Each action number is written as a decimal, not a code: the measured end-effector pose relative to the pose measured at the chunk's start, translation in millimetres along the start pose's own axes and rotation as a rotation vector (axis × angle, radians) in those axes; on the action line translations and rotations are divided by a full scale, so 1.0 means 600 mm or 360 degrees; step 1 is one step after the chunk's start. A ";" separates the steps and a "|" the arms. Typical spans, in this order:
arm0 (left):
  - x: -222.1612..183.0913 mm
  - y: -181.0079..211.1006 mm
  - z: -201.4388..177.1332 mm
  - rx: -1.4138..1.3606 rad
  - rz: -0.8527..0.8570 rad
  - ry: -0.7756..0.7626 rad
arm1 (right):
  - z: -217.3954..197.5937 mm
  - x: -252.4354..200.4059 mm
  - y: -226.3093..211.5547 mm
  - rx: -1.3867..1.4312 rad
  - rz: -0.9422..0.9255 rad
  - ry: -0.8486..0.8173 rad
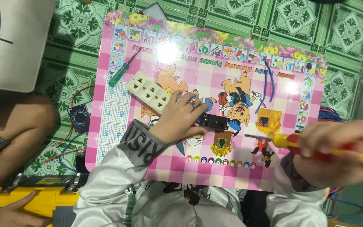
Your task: Assembling and repairing a power strip using a screwdriver and manual manipulation of internal components.
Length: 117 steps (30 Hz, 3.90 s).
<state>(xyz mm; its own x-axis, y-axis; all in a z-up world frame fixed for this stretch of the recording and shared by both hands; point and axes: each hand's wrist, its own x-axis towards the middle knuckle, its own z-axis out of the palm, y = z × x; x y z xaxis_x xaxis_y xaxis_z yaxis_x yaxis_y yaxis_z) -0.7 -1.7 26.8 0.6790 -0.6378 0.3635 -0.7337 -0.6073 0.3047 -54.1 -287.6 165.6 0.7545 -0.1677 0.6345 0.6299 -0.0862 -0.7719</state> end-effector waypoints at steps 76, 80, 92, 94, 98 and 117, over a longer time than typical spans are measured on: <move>-0.005 -0.004 0.012 -0.0120 0.0005 -0.0025 | 0.068 0.072 -0.012 -0.1087 -0.0019 -0.1451; -0.004 -0.006 0.018 -0.0102 0.0001 -0.0031 | 0.082 0.071 -0.016 -0.1362 -0.0342 -0.1232; -0.003 -0.005 0.013 -0.0089 -0.0001 -0.0038 | 0.052 0.085 -0.001 -0.1030 -0.0202 -0.1517; -0.001 -0.004 0.010 -0.0103 0.0016 0.0005 | 0.059 0.081 -0.003 -0.1077 -0.0226 -0.1443; -0.002 -0.004 0.014 -0.0126 -0.0005 -0.0004 | 0.093 0.085 0.001 -0.0993 -0.0241 -0.1334; -0.004 -0.005 0.014 -0.0090 -0.0003 -0.0013 | 0.102 0.085 -0.009 -0.1170 -0.0610 -0.1391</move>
<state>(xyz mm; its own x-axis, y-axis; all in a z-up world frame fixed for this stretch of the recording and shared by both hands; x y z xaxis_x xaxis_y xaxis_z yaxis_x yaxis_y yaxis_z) 0.0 -2.4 17.5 0.6803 -0.6408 0.3557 -0.7327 -0.5810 0.3544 -7.7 -235.4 204.3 0.5902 0.6888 0.4211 0.7993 -0.5716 -0.1853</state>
